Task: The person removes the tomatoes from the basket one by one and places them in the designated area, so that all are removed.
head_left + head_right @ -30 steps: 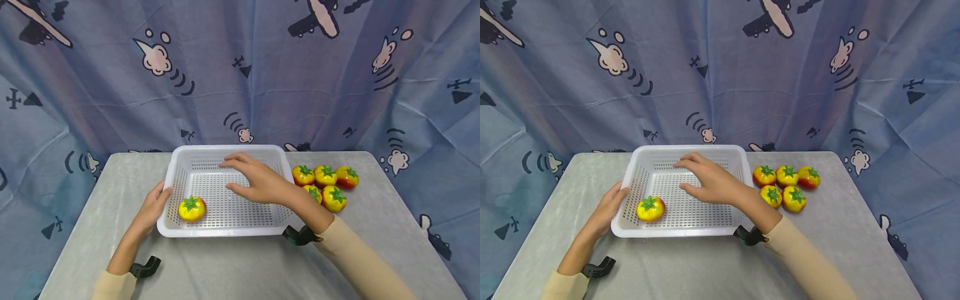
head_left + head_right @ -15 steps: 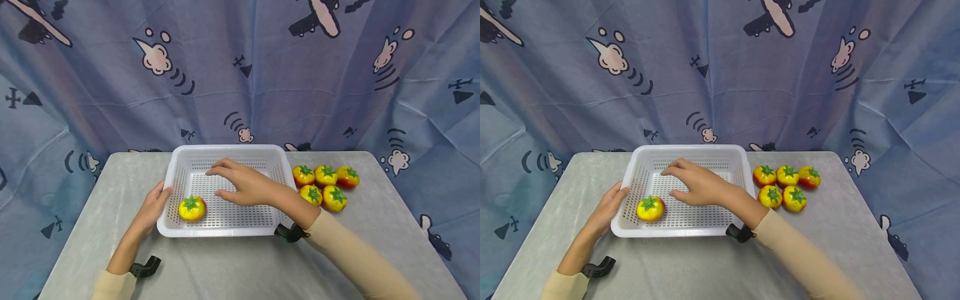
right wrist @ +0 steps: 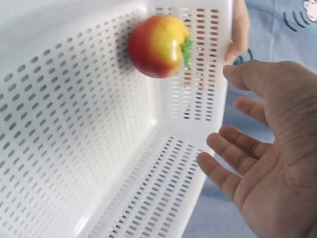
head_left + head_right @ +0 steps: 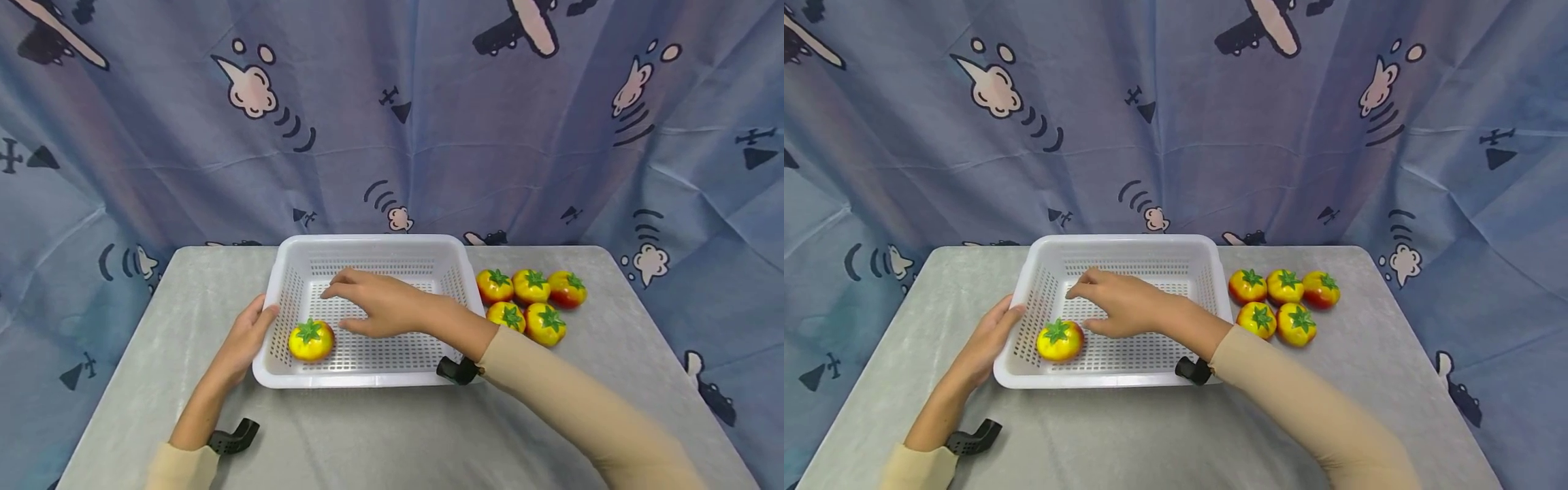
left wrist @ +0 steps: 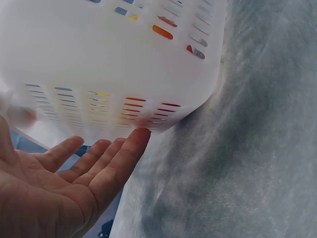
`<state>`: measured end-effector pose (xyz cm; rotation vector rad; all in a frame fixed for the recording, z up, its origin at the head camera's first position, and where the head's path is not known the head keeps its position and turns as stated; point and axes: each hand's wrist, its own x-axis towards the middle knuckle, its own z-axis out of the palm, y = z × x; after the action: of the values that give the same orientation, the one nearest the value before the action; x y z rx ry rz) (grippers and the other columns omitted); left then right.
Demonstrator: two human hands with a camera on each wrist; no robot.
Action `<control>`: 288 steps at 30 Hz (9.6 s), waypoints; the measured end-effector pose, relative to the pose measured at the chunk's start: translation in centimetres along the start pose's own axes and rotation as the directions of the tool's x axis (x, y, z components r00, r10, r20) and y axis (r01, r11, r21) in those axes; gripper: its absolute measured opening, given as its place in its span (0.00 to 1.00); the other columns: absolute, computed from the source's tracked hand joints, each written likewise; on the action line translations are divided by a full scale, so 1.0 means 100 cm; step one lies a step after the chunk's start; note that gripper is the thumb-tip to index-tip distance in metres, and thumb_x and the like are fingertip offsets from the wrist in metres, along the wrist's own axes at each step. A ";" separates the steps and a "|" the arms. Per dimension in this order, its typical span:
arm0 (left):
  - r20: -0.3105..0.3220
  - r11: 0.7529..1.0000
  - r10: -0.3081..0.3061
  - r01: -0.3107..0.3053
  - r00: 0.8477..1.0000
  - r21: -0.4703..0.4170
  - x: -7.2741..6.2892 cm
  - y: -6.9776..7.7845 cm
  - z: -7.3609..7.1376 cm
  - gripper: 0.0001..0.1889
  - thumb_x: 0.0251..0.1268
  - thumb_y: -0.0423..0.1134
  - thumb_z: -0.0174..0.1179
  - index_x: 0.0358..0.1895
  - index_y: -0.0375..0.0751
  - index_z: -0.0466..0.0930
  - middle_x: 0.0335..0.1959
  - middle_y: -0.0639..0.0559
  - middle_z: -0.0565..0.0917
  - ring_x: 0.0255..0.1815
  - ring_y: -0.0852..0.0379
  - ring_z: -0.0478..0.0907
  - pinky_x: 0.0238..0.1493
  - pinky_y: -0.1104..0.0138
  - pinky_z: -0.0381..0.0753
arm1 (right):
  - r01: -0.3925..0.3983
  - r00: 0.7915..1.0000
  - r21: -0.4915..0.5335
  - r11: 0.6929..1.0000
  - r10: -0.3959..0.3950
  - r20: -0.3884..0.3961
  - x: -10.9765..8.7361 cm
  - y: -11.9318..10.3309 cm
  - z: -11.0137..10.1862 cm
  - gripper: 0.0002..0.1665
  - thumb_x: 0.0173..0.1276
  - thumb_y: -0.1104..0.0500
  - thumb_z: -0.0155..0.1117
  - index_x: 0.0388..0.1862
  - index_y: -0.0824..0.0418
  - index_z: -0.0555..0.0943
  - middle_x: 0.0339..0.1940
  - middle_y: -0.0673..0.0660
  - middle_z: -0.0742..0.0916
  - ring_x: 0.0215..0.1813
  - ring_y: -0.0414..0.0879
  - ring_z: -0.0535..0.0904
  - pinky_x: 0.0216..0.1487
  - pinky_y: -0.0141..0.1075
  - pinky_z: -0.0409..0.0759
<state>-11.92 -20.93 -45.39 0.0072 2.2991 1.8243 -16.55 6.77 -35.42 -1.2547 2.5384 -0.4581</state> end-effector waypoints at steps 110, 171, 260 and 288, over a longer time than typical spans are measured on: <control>-0.013 1.000 0.019 -0.019 1.000 -0.020 -0.001 -0.003 -0.002 0.29 0.89 0.45 0.39 0.84 0.36 0.53 0.71 0.24 0.74 0.62 0.35 0.84 0.50 0.65 0.90 | 0.017 0.997 -0.006 1.000 -0.017 0.071 -0.004 -0.001 0.004 0.38 0.69 0.53 0.76 0.77 0.51 0.75 0.70 0.55 0.82 0.62 0.45 0.81 0.67 0.37 0.85; -0.005 0.999 0.020 -0.020 1.000 -0.041 0.001 -0.002 0.001 0.30 0.89 0.45 0.39 0.84 0.37 0.53 0.71 0.26 0.74 0.60 0.38 0.85 0.49 0.65 0.91 | -0.197 0.913 0.115 0.974 0.225 -0.340 -0.128 0.031 -0.017 0.43 0.67 0.53 0.78 0.79 0.47 0.72 0.72 0.55 0.79 0.67 0.52 0.80 0.67 0.55 0.87; -0.012 0.998 0.012 -0.013 1.000 -0.058 -0.001 -0.007 0.007 0.28 0.89 0.43 0.39 0.82 0.34 0.56 0.69 0.23 0.76 0.57 0.42 0.86 0.47 0.67 0.91 | -0.563 0.512 0.323 0.761 0.628 -0.586 -0.294 0.148 0.038 0.45 0.70 0.55 0.76 0.81 0.61 0.68 0.71 0.76 0.74 0.67 0.74 0.71 0.52 0.04 0.54; -0.013 0.999 0.009 -0.010 1.000 -0.049 -0.002 -0.010 0.012 0.28 0.89 0.45 0.38 0.83 0.35 0.54 0.69 0.25 0.75 0.55 0.46 0.86 0.47 0.69 0.90 | -0.670 0.536 0.265 0.693 0.699 -0.474 -0.308 0.171 0.044 0.46 0.72 0.55 0.74 0.80 0.70 0.63 0.70 0.83 0.70 0.66 0.78 0.67 0.56 0.78 0.75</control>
<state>-11.40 -20.07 -46.59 -0.0013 2.2664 1.8902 -9.09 40.65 -43.04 0.0358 3.1646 -0.7482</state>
